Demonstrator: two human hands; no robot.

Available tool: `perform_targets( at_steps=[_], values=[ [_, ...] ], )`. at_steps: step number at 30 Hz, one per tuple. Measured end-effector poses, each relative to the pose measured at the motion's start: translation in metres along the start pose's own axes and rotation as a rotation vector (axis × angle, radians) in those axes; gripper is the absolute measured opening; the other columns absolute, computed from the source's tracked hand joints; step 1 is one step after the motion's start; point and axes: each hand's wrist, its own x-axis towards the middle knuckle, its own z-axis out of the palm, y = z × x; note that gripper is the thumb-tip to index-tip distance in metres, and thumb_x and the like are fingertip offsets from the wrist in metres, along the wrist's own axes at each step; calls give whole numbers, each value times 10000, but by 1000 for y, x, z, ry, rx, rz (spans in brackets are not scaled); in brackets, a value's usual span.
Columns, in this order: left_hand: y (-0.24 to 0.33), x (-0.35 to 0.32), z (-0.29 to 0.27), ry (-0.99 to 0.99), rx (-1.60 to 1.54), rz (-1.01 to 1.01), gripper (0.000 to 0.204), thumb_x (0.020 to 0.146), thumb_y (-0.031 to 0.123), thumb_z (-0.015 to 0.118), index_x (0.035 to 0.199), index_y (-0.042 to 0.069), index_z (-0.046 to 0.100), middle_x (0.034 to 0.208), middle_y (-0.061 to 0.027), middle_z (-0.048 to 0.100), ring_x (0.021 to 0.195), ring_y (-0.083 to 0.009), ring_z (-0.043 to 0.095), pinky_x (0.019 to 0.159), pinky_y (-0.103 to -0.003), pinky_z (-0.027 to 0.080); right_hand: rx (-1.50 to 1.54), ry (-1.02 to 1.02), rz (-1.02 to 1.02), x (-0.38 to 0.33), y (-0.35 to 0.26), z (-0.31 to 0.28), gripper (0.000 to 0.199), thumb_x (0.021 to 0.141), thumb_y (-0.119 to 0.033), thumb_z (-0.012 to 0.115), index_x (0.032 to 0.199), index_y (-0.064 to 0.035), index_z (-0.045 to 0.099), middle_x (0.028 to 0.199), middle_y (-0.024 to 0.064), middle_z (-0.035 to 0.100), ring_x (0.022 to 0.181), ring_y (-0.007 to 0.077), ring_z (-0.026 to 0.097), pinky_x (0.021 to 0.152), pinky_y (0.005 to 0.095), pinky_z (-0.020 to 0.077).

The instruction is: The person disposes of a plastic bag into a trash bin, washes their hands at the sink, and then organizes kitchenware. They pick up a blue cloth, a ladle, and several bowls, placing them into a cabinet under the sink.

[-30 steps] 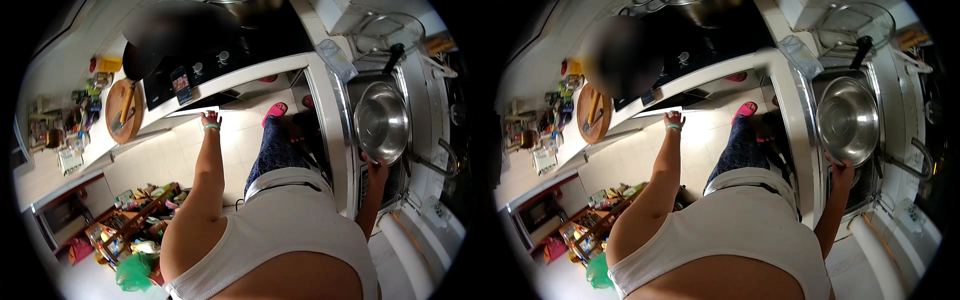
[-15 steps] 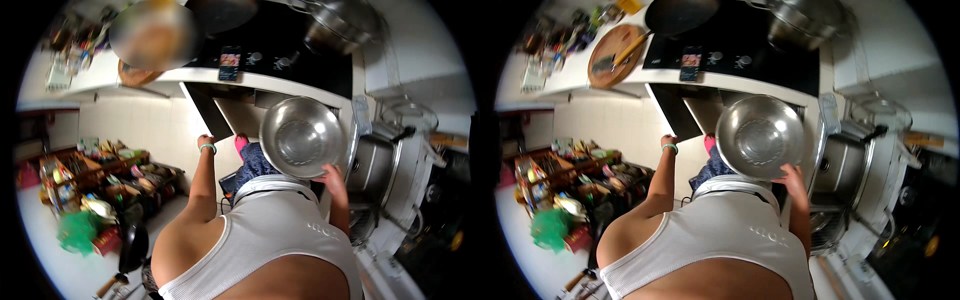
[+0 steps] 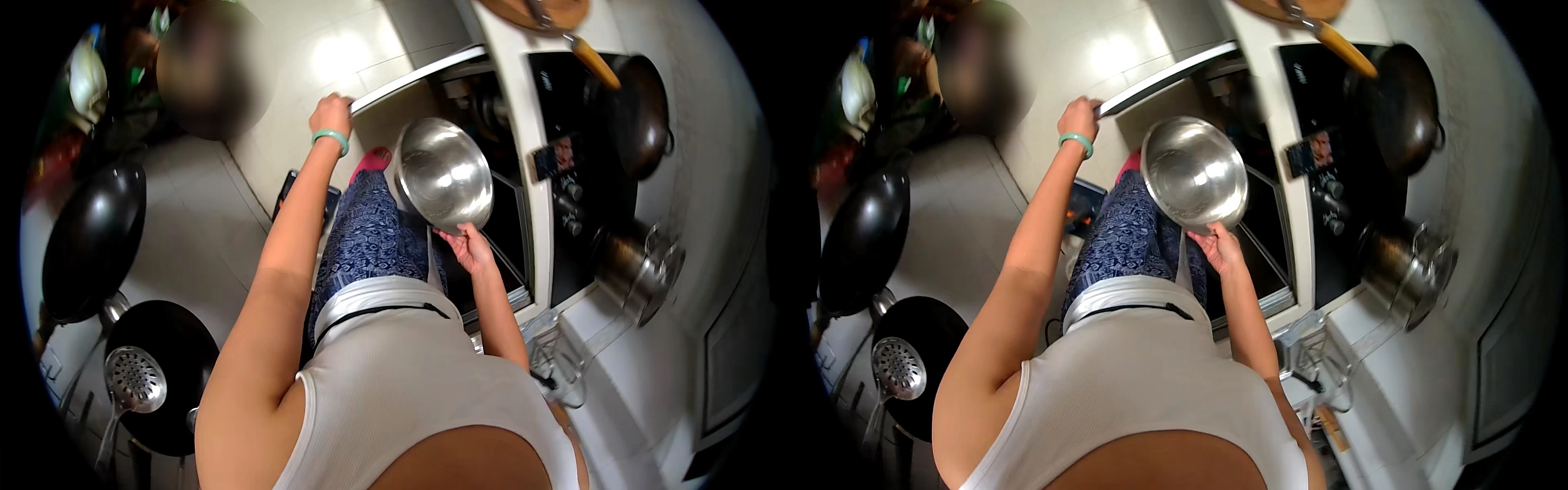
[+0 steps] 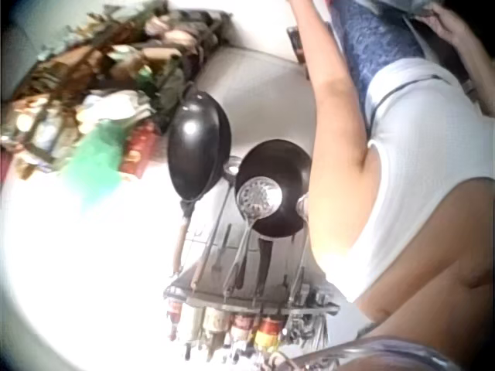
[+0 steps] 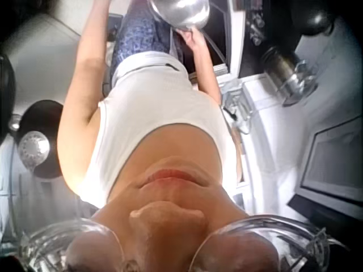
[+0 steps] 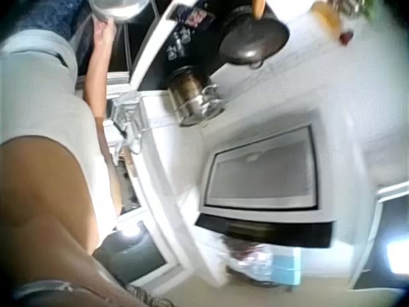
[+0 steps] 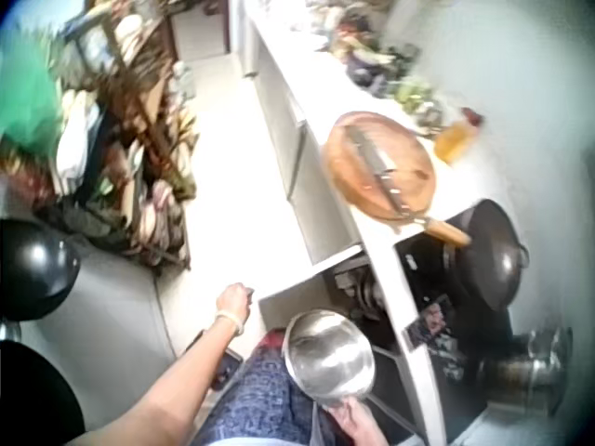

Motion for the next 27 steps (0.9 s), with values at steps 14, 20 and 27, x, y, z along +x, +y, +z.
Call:
perform_targets(
  at_steps=[14,20,27],
  values=[
    [7,-14,25,210,-189,-141,376,690,-34,585,953,207,703,799,21,569,819,-194,542,685,-338,506,29,212,-163,119,-57,-4,331,807,4,523,1113,127,485,1109,294,571,927,272,643,747,233,577],
    [12,-29,31,275,-207,-176,388,678,-38,585,965,197,699,780,33,555,801,-178,532,667,-321,511,84,208,-296,119,-67,-17,376,763,54,507,1132,115,473,1174,312,515,846,247,639,731,236,584],
    [16,-36,38,312,-222,-206,360,690,-16,605,969,191,701,782,36,564,791,-175,538,657,-315,503,261,53,-365,136,-89,-38,406,761,50,504,1155,132,454,1181,262,515,980,277,600,784,240,573]
  ],
)
